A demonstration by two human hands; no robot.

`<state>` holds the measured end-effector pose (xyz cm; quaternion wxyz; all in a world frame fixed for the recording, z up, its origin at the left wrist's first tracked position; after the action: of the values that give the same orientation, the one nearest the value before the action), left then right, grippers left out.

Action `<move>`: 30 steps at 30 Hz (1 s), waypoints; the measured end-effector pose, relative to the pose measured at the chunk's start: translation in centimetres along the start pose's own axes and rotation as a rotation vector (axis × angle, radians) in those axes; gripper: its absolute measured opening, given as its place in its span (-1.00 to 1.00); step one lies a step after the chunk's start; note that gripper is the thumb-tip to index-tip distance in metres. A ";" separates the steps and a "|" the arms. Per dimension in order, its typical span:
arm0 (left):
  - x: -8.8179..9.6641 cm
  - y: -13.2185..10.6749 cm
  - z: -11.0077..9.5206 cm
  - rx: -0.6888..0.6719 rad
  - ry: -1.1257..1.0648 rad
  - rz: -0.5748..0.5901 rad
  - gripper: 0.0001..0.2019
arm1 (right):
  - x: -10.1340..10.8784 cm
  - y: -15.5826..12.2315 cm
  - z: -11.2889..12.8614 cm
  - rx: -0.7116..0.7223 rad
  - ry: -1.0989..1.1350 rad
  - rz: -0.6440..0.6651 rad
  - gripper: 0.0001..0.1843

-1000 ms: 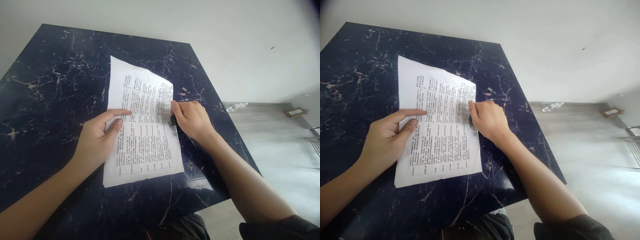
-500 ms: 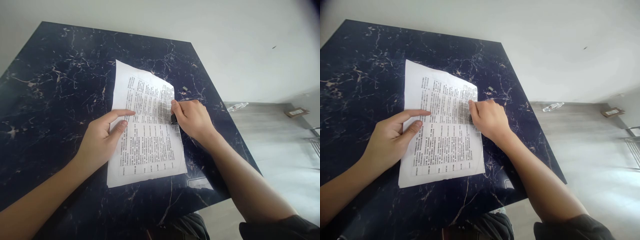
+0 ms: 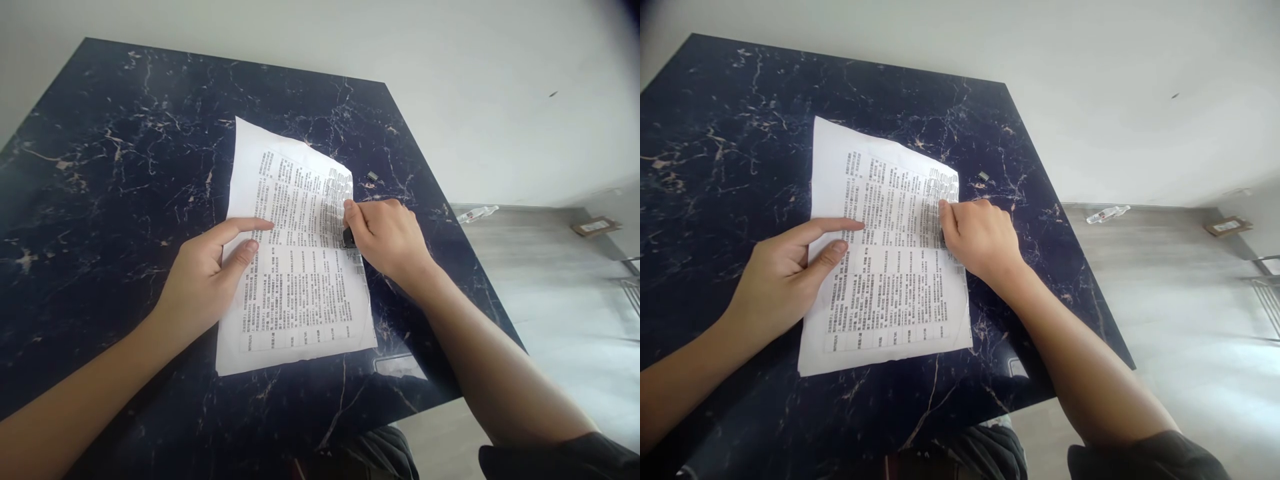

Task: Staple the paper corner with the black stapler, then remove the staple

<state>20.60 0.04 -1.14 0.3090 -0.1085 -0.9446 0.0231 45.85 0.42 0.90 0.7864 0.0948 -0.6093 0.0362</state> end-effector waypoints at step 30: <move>0.9 1.0 0.0 -0.194 0.370 -0.140 -0.70 | 1.6 0.3 -4.2 -0.086 0.057 -0.118 -0.40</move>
<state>20.07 1.24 -0.68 0.4661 -0.0741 -0.8748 -0.1096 50.20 1.44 1.50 0.8076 0.0956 -0.5810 -0.0338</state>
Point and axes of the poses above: each hand's wrist, its own y-axis towards the middle knuckle, its own x-axis out of the back of the hand, z = x × y, the point moved 8 cm from there along y, towards the middle knuckle, and after that the axes turned 12 degrees about x, right-handed, at the moved point
